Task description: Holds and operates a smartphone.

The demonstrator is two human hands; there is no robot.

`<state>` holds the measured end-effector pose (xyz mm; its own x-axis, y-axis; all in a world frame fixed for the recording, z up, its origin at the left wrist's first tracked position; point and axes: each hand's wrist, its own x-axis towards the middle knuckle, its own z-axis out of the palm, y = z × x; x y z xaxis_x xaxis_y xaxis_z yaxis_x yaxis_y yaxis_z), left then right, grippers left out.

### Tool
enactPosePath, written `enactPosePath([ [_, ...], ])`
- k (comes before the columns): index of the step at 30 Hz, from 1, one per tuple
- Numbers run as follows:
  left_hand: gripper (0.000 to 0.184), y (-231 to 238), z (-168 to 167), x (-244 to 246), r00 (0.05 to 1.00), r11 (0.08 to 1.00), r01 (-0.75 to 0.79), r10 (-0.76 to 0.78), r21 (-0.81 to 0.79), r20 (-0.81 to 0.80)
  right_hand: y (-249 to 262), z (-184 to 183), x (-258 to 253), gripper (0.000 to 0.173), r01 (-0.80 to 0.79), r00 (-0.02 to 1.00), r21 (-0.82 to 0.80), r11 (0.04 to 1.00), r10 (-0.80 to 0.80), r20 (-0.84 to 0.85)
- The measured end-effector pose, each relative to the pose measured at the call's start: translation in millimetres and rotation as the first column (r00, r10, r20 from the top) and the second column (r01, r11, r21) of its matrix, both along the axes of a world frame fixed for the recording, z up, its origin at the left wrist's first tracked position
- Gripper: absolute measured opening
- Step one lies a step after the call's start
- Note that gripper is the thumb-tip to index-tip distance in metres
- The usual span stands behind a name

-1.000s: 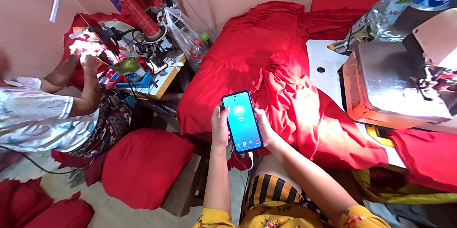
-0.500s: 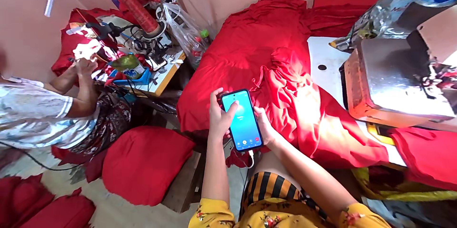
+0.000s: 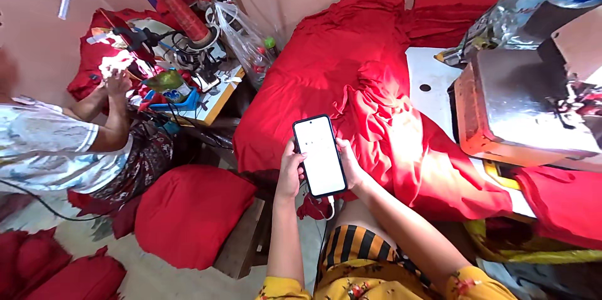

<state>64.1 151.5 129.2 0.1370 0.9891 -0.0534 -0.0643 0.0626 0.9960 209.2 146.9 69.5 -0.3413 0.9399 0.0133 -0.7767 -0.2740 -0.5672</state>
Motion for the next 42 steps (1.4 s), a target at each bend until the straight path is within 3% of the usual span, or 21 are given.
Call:
enactPosePath([
  [3,0.041,0.0,-0.6,0.1,1.0,1.0,0.008,-0.009,0.013,0.015,0.5,-1.3,0.5,0.057,-0.024,1.0,-0.005,1.0,0.024,-0.004],
  [10,0.069,3.8,-14.0,-4.1,0.993,0.971,0.115,-0.107,0.208,-0.049,0.6,0.5,-0.5,0.057,-0.004,1.0,0.004,1.0,0.004,-0.028],
  [14,0.033,2.3,-3.7,5.8,0.995,0.993,-0.029,0.039,0.113,-0.089,1.1,-0.4,-0.4,0.056,-0.011,1.0,-0.011,1.0,0.01,-0.025],
  [17,0.039,2.9,8.4,8.2,0.977,0.992,-0.119,0.108,-0.049,-0.182,1.3,-0.1,0.1,0.056,-0.014,1.0,0.008,1.0,0.014,-0.018],
  [20,0.033,14.2,12.4,9.0,0.963,0.989,-0.141,0.148,0.045,-0.224,3.7,-7.7,1.3,0.059,-0.109,0.99,0.093,0.99,0.117,-0.084],
  [24,0.053,34.6,20.7,10.6,0.919,0.951,-0.078,0.185,0.298,-0.348,7.8,-9.7,0.6,0.073,-0.211,0.964,0.173,0.962,0.234,-0.128],
  [28,0.063,47.8,28.7,18.2,0.852,0.915,-0.027,0.232,0.403,-0.47,10.1,-10.7,-0.6,0.074,-0.236,0.956,0.21,0.949,0.265,-0.126],
  [32,0.077,45.2,26.4,17.3,0.788,0.936,0.012,0.208,0.352,-0.579,5.9,-9.0,1.0,0.063,-0.148,0.981,0.163,0.975,0.166,-0.099],
  [38,0.133,6.4,8.0,-11.3,0.845,0.968,0.206,-0.101,0.145,-0.525,0.3,-2.1,0.1,0.055,-0.007,1.0,0.061,0.998,0.009,-0.026],
  [42,0.135,-12.9,1.9,-19.2,0.873,0.969,0.224,-0.15,0.108,-0.465,1.0,-1.7,-0.4,0.055,-0.027,0.999,0.023,0.999,0.027,-0.022],
])
